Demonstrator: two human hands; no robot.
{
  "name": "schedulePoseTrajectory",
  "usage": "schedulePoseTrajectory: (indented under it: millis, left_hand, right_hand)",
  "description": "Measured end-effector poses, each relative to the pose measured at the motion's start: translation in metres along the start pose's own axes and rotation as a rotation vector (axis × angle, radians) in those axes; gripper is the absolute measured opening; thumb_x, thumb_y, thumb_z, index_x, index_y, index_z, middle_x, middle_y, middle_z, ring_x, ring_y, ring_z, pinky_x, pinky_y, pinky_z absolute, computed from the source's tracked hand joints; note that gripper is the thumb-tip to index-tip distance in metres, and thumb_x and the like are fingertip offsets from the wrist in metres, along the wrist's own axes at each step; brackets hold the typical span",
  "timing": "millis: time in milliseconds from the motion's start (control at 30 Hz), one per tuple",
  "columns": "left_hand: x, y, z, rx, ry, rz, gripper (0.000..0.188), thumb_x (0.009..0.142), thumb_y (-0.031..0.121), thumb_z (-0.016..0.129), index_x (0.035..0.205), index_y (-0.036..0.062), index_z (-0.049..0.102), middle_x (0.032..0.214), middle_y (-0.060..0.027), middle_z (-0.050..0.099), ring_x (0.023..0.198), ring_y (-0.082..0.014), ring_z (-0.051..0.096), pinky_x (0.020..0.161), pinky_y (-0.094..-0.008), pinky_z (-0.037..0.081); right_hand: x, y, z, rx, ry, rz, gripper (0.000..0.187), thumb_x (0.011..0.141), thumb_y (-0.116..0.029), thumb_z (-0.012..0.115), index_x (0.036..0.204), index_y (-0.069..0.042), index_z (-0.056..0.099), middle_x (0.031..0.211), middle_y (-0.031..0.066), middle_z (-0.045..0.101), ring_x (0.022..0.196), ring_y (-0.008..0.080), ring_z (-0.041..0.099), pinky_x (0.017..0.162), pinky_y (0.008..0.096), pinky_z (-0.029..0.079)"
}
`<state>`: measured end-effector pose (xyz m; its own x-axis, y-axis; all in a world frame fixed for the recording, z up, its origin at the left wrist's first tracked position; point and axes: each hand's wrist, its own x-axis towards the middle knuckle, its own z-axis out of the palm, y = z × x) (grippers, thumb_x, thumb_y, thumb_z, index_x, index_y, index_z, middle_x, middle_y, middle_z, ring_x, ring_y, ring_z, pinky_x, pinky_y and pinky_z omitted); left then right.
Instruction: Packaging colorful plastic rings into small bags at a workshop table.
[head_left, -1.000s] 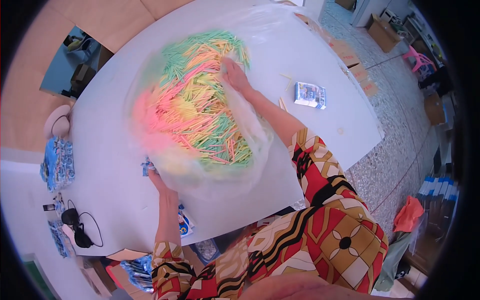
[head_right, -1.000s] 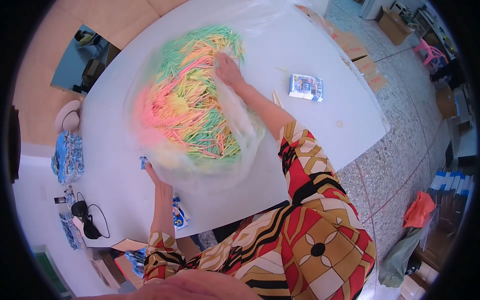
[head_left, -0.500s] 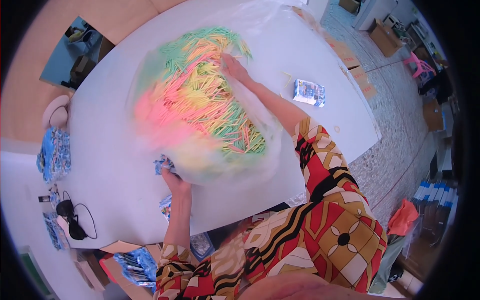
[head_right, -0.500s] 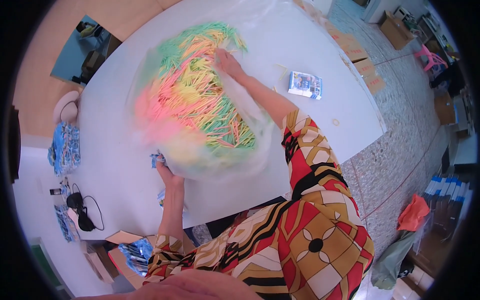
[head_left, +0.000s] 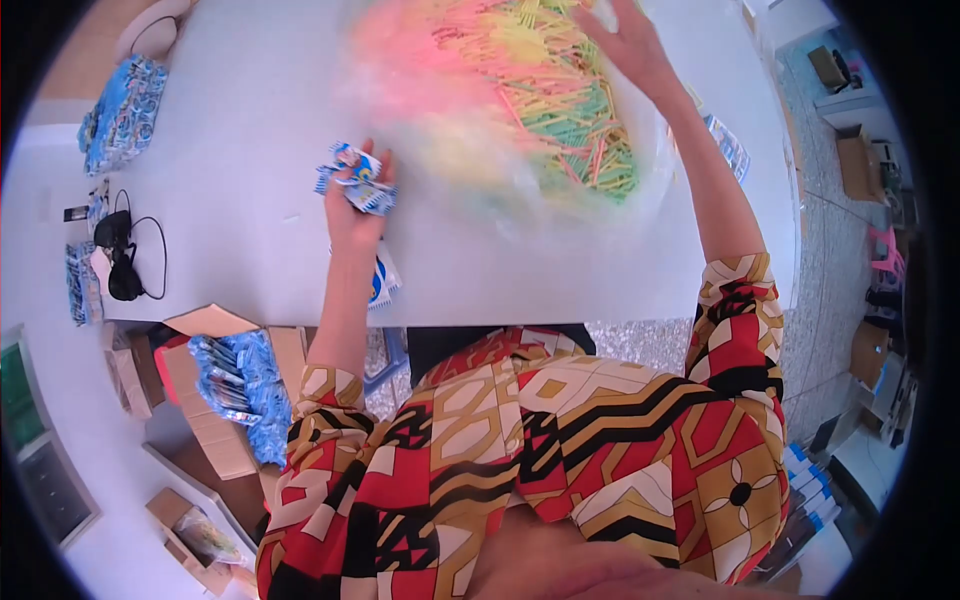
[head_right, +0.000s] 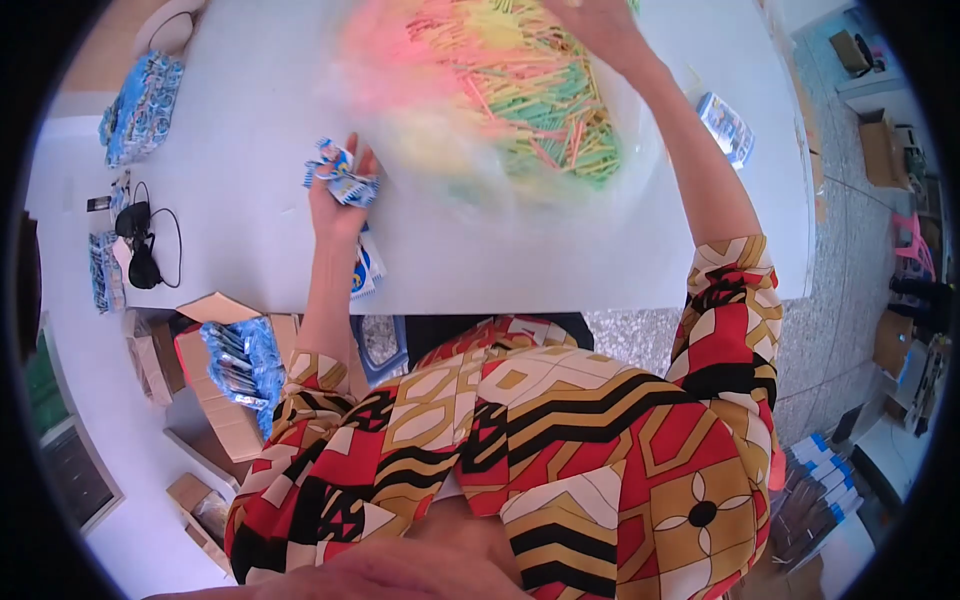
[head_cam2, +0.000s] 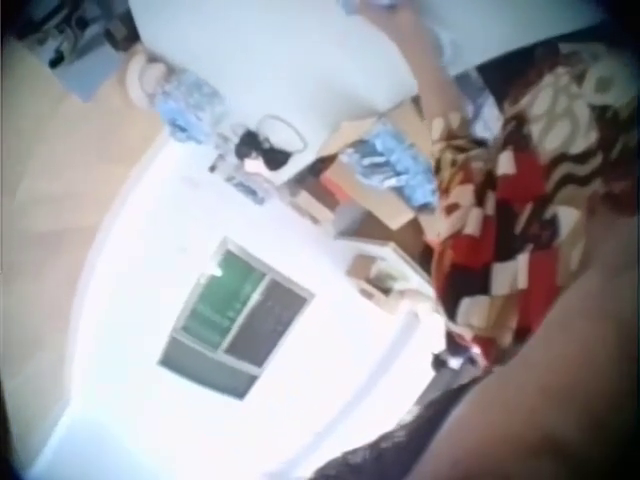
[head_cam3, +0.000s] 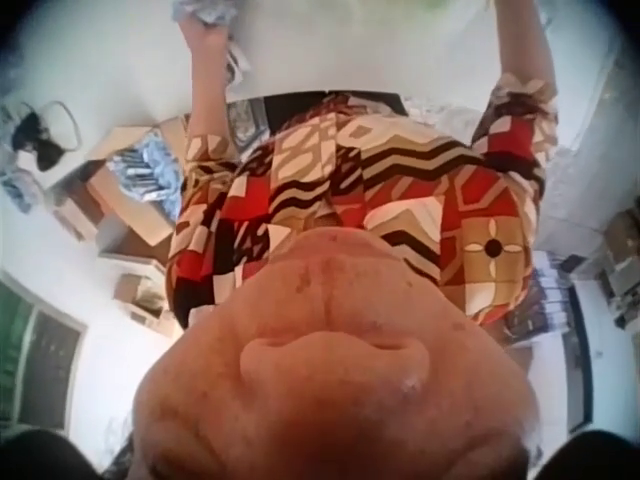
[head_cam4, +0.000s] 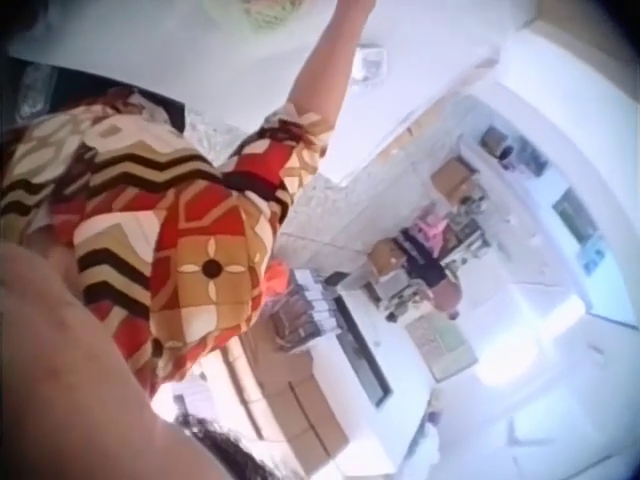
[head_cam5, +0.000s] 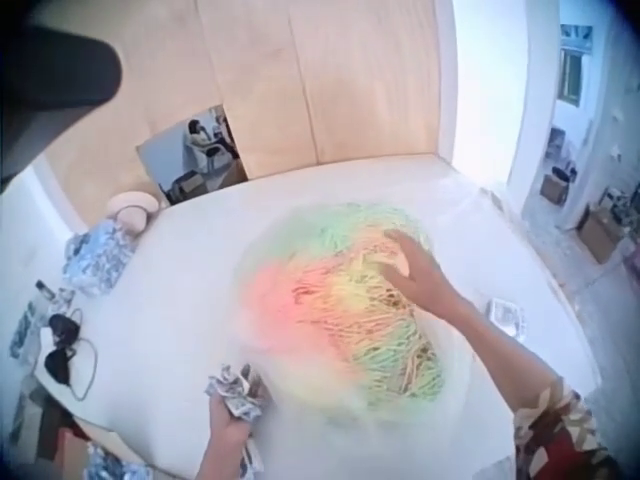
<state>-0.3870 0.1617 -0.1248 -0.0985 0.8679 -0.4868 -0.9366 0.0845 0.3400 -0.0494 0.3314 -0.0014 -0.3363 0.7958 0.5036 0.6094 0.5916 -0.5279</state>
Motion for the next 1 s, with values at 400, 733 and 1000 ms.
schedulePoseTrajectory:
  millis: [400, 733, 1000]
  left_hand:
    - [-0.019, 0.012, 0.074, 0.146, -0.312, 0.144, 0.045, 0.078, 0.008, 0.054, 0.121, 0.0000, 0.043, 0.132, -0.0164, 0.045, 0.121, -0.0352, 0.046, 0.097, -0.0446, 0.043]
    - [-0.008, -0.019, 0.070, 0.238, -0.345, -0.169, 0.044, 0.082, 0.010, 0.053, 0.122, -0.0033, 0.044, 0.126, -0.0223, 0.051, 0.106, -0.0313, 0.058, 0.091, -0.0406, 0.048]
    - [-0.037, -0.035, 0.070, 0.375, -0.294, -0.040, 0.040, 0.078, 0.003, 0.058, 0.116, -0.0018, 0.049, 0.114, -0.0198, 0.060, 0.097, -0.0253, 0.063, 0.080, -0.0366, 0.054]
  right_hand:
    - [-0.078, -0.097, 0.111, -0.193, -0.035, -0.260, 0.016, 0.078, -0.020, 0.063, 0.088, -0.007, 0.060, 0.107, 0.0112, 0.059, 0.106, 0.0298, 0.053, 0.091, 0.0413, 0.042]
    - [-0.129, -0.140, 0.128, 0.135, -0.389, -0.060, 0.019, 0.077, -0.010, 0.062, 0.094, -0.001, 0.059, 0.100, 0.0144, 0.059, 0.094, 0.0310, 0.057, 0.082, 0.0410, 0.047]
    - [-0.156, -0.091, 0.050, -0.109, -0.278, -0.031, 0.038, 0.074, -0.007, 0.067, 0.111, -0.005, 0.056, 0.118, 0.0120, 0.055, 0.107, 0.0308, 0.053, 0.090, 0.0386, 0.044]
